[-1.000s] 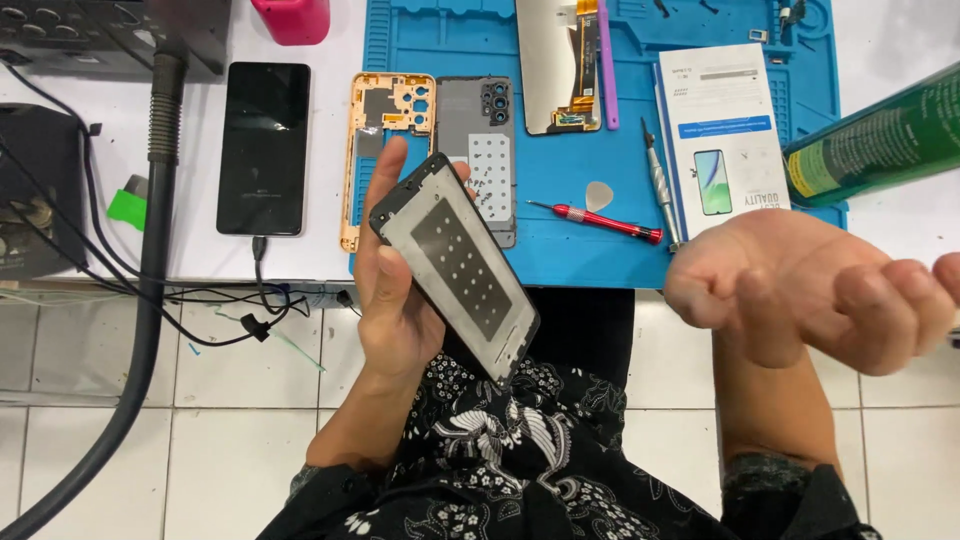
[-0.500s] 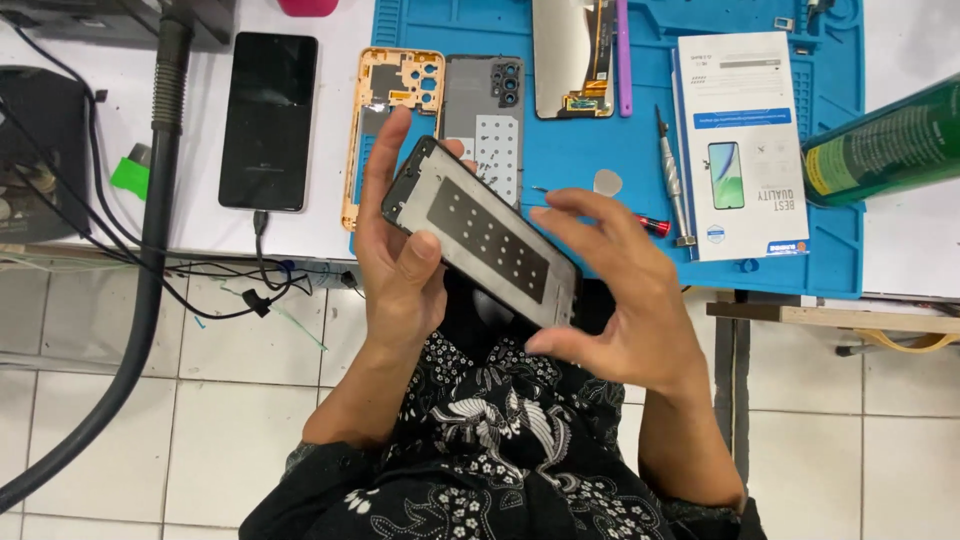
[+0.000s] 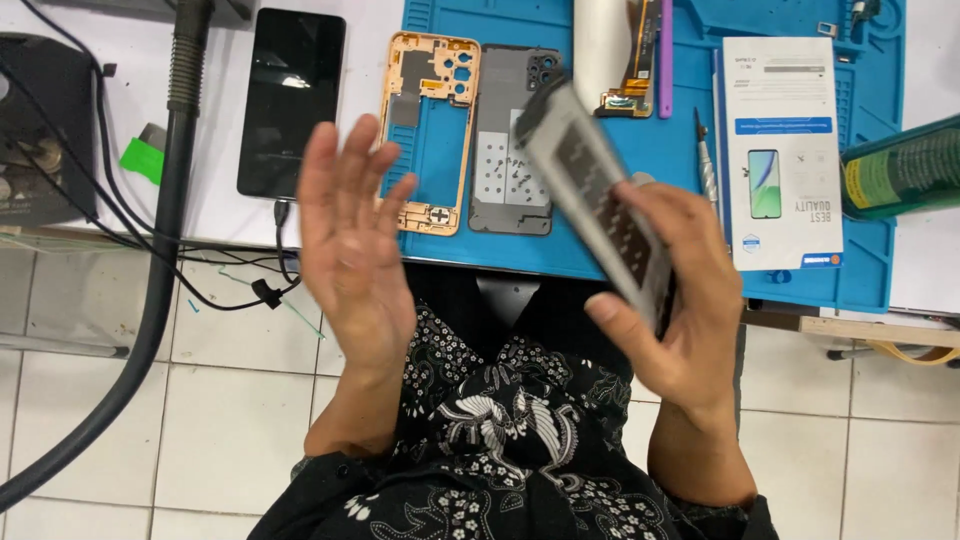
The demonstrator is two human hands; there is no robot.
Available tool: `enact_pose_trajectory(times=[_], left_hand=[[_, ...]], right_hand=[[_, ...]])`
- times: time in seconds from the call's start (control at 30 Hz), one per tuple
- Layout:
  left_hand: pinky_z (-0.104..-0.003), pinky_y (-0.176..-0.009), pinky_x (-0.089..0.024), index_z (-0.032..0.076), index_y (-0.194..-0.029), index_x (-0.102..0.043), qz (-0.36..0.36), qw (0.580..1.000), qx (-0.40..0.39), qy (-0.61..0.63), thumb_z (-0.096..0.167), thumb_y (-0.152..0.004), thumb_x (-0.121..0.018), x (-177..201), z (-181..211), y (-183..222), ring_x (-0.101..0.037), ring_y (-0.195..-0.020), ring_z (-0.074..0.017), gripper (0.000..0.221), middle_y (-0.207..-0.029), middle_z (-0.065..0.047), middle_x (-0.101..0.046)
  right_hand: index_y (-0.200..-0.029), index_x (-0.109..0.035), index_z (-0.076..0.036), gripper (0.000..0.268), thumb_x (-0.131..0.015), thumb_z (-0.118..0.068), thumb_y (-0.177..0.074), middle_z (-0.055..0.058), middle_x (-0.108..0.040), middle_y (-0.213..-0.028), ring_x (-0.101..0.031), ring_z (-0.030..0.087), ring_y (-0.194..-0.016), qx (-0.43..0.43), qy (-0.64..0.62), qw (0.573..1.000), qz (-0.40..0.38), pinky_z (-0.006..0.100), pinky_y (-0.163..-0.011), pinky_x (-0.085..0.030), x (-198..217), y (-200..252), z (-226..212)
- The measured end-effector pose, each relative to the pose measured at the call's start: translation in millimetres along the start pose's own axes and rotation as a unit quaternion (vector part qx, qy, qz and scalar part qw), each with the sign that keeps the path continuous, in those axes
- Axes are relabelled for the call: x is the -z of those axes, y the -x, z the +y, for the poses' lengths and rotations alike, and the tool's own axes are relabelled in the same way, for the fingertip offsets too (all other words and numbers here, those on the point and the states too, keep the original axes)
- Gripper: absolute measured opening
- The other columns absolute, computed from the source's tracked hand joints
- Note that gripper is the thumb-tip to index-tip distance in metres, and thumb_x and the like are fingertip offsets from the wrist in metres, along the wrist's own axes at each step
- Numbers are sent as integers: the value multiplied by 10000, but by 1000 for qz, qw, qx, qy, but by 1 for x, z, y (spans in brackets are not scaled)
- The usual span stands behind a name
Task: The person cleans the internal frame of a mobile phone with a brush, unboxes a new replacement screen, removes its protective film, and fits it into the frame.
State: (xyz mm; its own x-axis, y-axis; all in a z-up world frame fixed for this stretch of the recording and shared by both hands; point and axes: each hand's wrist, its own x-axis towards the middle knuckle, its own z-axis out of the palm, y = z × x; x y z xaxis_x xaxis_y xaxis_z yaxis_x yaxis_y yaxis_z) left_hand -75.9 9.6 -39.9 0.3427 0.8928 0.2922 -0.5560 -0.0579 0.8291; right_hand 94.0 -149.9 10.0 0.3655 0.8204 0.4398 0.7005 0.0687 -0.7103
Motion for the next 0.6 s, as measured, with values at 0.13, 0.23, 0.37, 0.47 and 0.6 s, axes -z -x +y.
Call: enact_pose_trajectory(times=[0.13, 0.23, 0.37, 0.47, 0.6], left_hand=[[-373, -900, -622, 54, -1100, -627, 103, 986, -107, -69, 234, -1022, -699, 13, 8, -5, -596, -804, -170, 209, -868, -68, -581], [-219, -323, -314, -16, -908, -611, 26, 994, -65, -82, 253, -1086, -541, 18, 10, 6, -367, -332, -97, 330, -459, -22, -382], [-233, -388, -225, 3, -656, -591, 24, 992, -39, -120, 469, -1093, -354, 20, 4, 14, -305, -333, -105, 681, -396, -31, -359], [-241, -515, -374, -3, -1000, -631, -58, 968, -61, -236, 227, -1123, -382, 15, 15, 14, -457, -519, -123, 362, -642, -62, -518], [-251, -645, -566, 17, -1133, -677, -309, 914, -34, -260, -227, -926, -555, 21, 23, 17, -643, -663, -129, 342, -792, -61, -666]], right_hand=[[-1447, -485, 48, 633, -551, -396, -1001, 246, -535, -1361, -523, 383, -1276, -17, 74, 996, 44, 479, -1113, -419, -21, -14, -5], [-1468, -485, -42, 660, -710, -359, -933, 249, -498, -1342, -531, 387, -1262, -37, 133, 990, -15, 491, -1011, -493, -45, -14, 2], [-1499, -487, -81, 699, -752, -443, -964, 251, -513, -1376, -532, 419, -1203, 44, 262, 963, -37, 547, -978, -440, -62, -17, 18], [-1493, -509, -78, 713, -739, -496, -964, 238, -532, -1375, -518, 417, -1214, 65, 301, 951, -44, 554, -979, -423, -62, -21, 26], [-1498, -508, -79, 704, -637, -558, -997, 206, -561, -1371, -524, 395, -1206, 74, 318, 944, -52, 526, -935, -415, -62, -21, 29]])
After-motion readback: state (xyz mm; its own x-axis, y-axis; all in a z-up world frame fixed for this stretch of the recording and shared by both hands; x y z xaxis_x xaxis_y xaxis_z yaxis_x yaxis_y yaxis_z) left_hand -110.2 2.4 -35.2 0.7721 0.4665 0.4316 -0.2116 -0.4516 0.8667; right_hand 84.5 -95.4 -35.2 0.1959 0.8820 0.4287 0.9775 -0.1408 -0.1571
